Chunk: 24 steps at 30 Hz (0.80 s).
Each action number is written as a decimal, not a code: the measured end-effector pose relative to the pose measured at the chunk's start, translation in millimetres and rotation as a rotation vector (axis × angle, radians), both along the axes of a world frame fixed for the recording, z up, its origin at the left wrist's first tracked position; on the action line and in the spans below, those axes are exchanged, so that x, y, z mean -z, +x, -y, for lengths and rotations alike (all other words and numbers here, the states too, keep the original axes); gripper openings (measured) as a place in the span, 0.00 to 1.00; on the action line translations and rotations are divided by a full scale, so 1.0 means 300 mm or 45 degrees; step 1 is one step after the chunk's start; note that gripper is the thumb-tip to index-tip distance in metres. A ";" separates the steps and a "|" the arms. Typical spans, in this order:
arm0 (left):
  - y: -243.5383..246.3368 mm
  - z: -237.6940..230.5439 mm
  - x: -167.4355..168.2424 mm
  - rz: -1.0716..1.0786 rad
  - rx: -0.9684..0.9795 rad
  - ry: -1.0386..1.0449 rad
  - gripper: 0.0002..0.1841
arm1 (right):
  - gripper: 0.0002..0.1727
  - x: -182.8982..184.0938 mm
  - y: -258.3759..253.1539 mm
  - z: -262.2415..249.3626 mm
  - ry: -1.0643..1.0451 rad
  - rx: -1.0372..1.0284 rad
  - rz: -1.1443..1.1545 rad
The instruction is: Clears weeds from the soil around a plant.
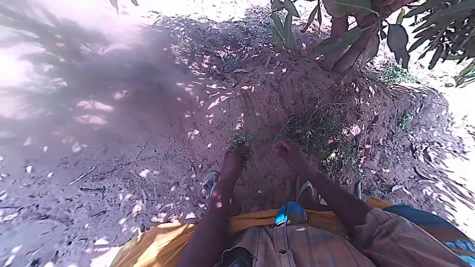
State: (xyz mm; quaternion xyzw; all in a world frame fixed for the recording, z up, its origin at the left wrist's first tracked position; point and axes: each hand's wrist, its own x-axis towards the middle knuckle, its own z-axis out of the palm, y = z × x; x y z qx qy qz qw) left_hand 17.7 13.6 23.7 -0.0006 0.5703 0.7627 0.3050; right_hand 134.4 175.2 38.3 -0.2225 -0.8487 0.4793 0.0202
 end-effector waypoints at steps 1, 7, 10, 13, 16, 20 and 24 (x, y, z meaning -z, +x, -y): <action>0.001 0.004 -0.002 0.017 -0.007 0.016 0.09 | 0.18 0.003 0.004 0.018 0.131 -0.086 -0.030; -0.002 0.026 -0.003 0.058 0.013 0.069 0.11 | 0.20 -0.010 0.001 0.102 -0.059 -0.170 -0.275; 0.000 0.031 -0.004 0.067 0.047 0.064 0.10 | 0.21 -0.029 -0.017 0.113 -0.291 -0.114 -0.150; 0.006 0.029 -0.005 0.032 0.088 0.061 0.10 | 0.28 -0.039 -0.023 0.134 -0.381 -0.149 0.031; 0.003 0.026 0.005 0.007 0.058 0.054 0.09 | 0.21 -0.030 -0.021 0.135 -0.361 -0.102 0.082; -0.014 0.025 0.023 -0.015 -0.035 0.056 0.10 | 0.16 0.012 -0.026 0.023 -0.374 0.225 0.007; -0.010 0.020 0.017 0.040 -0.050 0.062 0.10 | 0.15 0.017 -0.015 -0.079 -0.740 0.756 -0.182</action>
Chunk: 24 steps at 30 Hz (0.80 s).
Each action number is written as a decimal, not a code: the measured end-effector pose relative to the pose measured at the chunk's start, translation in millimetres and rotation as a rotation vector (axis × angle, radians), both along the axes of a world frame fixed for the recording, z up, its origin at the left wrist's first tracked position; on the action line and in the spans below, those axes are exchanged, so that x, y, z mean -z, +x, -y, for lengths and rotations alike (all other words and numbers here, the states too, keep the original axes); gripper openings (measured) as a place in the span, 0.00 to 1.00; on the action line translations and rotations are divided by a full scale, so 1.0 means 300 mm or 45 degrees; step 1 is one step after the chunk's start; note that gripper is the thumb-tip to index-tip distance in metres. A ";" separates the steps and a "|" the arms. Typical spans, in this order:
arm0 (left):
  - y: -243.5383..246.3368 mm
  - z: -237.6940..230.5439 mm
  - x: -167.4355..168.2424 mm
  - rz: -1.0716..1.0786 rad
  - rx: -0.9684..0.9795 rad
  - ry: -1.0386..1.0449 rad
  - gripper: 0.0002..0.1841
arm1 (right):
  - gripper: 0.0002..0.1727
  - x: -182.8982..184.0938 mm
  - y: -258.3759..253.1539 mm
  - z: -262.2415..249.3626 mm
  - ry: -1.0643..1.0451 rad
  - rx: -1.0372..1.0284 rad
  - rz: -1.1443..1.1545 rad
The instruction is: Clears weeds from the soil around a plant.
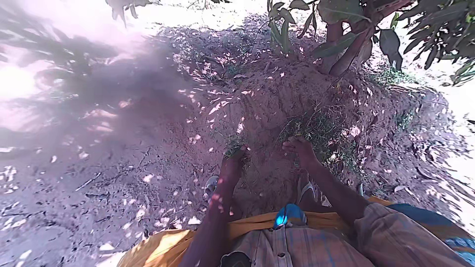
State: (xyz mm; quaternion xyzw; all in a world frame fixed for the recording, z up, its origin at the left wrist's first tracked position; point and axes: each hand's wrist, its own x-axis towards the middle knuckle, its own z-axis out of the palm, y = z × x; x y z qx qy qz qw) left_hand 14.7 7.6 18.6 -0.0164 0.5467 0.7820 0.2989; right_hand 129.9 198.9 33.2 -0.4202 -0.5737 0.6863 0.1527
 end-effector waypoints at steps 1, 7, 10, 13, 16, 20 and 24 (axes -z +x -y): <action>0.003 -0.003 -0.004 0.012 0.022 -0.006 0.11 | 0.14 -0.015 0.002 0.001 0.003 -0.007 -0.040; 0.029 -0.014 0.005 0.009 0.194 -0.027 0.10 | 0.16 -0.049 -0.007 0.152 0.335 -0.707 -0.141; 0.059 -0.014 0.003 0.035 0.262 -0.067 0.06 | 0.18 -0.014 -0.007 0.195 0.336 -0.833 0.023; 0.077 -0.005 0.009 0.010 0.376 -0.077 0.07 | 0.17 0.030 -0.010 0.210 0.262 -0.833 0.043; 0.073 -0.003 0.030 -0.027 0.383 -0.113 0.07 | 0.17 0.050 -0.022 0.216 0.290 -0.938 0.030; 0.049 -0.010 0.070 -0.050 0.252 -0.219 0.08 | 0.21 0.102 -0.036 0.137 0.712 -1.144 0.166; 0.019 -0.002 0.081 -0.048 0.110 -0.283 0.08 | 0.28 0.205 -0.010 -0.017 0.994 -1.045 0.881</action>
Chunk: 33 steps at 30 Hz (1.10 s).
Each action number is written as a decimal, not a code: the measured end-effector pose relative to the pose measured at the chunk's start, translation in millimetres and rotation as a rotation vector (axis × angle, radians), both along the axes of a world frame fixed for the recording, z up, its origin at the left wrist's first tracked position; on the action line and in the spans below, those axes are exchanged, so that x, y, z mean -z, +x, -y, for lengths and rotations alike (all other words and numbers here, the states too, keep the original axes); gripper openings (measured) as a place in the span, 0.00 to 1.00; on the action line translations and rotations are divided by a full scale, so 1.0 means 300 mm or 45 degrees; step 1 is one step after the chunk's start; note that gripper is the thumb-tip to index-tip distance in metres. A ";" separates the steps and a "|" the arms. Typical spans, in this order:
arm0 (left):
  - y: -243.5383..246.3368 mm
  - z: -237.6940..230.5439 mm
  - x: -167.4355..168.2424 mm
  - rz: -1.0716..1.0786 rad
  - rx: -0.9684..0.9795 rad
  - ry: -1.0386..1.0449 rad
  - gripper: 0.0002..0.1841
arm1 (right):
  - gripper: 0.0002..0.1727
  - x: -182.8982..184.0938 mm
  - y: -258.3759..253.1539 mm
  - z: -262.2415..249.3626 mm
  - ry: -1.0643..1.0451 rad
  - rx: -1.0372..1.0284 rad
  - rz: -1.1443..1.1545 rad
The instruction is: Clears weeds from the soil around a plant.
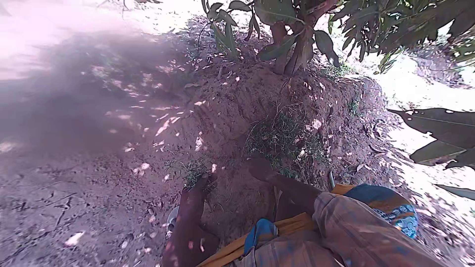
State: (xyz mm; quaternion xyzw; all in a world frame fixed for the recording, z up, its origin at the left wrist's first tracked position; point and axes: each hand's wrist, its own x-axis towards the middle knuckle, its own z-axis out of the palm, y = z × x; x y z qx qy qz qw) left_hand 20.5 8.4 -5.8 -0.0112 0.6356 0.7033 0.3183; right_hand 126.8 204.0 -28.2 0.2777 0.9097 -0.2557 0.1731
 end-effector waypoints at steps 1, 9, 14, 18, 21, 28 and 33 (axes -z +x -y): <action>-0.001 0.004 -0.003 -0.004 -0.008 -0.025 0.08 | 0.28 0.026 0.022 -0.022 0.049 0.054 0.046; 0.002 -0.004 -0.005 -0.112 -0.017 -0.092 0.10 | 0.22 -0.117 -0.024 0.019 -0.178 -0.115 -0.217; -0.008 0.007 -0.013 -0.158 -0.128 -0.124 0.14 | 0.17 -0.205 -0.043 -0.016 -0.742 -0.182 -0.348; -0.012 -0.001 -0.024 -0.164 -0.148 -0.148 0.11 | 0.23 -0.153 0.002 -0.048 -0.303 -0.072 0.060; 0.005 -0.008 -0.026 -0.122 -0.052 -0.140 0.07 | 0.20 -0.217 -0.007 -0.015 -0.561 -0.061 -0.071; 0.007 0.005 -0.043 -0.129 0.393 -0.118 0.12 | 0.20 -0.214 -0.023 0.009 -1.032 0.071 -0.386; 0.033 0.000 -0.075 -0.057 0.588 -0.201 0.11 | 0.21 -0.212 -0.021 0.046 -1.328 0.245 -0.574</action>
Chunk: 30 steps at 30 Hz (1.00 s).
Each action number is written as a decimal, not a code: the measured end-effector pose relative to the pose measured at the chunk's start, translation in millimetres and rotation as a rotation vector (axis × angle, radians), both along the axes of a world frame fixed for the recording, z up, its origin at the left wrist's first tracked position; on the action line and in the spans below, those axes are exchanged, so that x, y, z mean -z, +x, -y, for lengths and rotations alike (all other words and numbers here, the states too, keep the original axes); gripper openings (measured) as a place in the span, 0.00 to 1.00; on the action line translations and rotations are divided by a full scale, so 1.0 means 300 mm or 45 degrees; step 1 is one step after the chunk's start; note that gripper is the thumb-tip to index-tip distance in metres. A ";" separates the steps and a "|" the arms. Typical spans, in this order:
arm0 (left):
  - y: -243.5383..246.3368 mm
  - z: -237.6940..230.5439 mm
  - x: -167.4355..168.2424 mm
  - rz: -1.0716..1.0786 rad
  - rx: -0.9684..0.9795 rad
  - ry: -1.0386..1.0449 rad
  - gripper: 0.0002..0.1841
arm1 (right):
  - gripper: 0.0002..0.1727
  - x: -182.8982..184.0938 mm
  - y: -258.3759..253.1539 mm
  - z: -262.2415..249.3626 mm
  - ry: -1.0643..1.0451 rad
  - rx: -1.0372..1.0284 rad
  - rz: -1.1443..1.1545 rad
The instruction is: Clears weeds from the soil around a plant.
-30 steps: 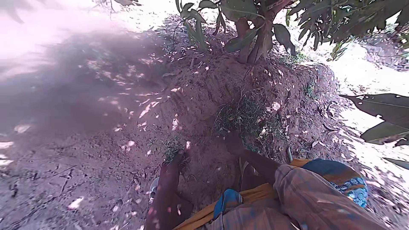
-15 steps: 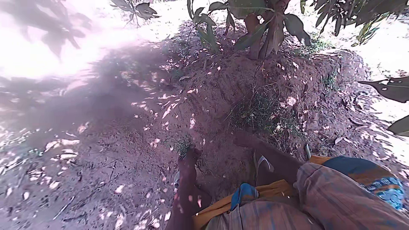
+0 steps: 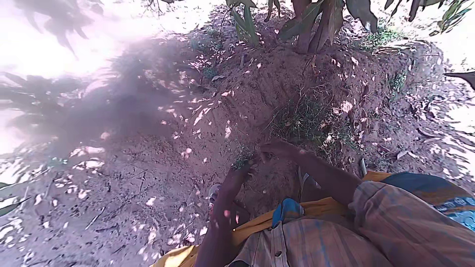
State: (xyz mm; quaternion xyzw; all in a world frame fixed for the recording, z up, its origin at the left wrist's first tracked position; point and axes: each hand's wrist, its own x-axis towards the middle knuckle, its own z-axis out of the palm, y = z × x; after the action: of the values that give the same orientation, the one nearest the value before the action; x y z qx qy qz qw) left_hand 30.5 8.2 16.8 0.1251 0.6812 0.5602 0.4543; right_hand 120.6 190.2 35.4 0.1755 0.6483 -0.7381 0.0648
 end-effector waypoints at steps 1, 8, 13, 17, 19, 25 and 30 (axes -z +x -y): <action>0.003 0.000 -0.005 0.007 0.025 -0.005 0.10 | 0.21 0.001 -0.001 0.004 -0.050 0.030 -0.026; 0.000 0.008 0.011 0.031 0.047 0.099 0.07 | 0.10 -0.008 -0.006 0.019 -0.163 0.126 0.079; -0.005 0.001 0.010 0.048 -0.195 0.185 0.12 | 0.13 0.009 -0.002 -0.074 0.116 0.504 0.027; -0.012 -0.011 -0.001 0.144 -0.478 0.160 0.09 | 0.19 0.093 0.032 -0.190 0.410 0.786 0.187; -0.020 -0.013 0.006 0.159 -0.546 0.194 0.09 | 0.20 0.065 0.031 -0.153 0.429 0.566 0.242; -0.014 -0.019 0.003 0.156 -0.505 0.224 0.09 | 0.27 -0.007 -0.027 0.141 0.196 -0.110 0.220; -0.027 0.000 0.029 0.127 -0.385 0.270 0.17 | 0.13 0.040 -0.021 0.169 0.172 0.126 0.212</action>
State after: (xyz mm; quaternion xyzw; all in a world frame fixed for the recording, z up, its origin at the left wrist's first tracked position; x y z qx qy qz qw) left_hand 22.5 8.1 8.2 0.0407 0.6061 0.6964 0.3822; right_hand 114.2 139.3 23.4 0.2719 0.6795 -0.6778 0.0701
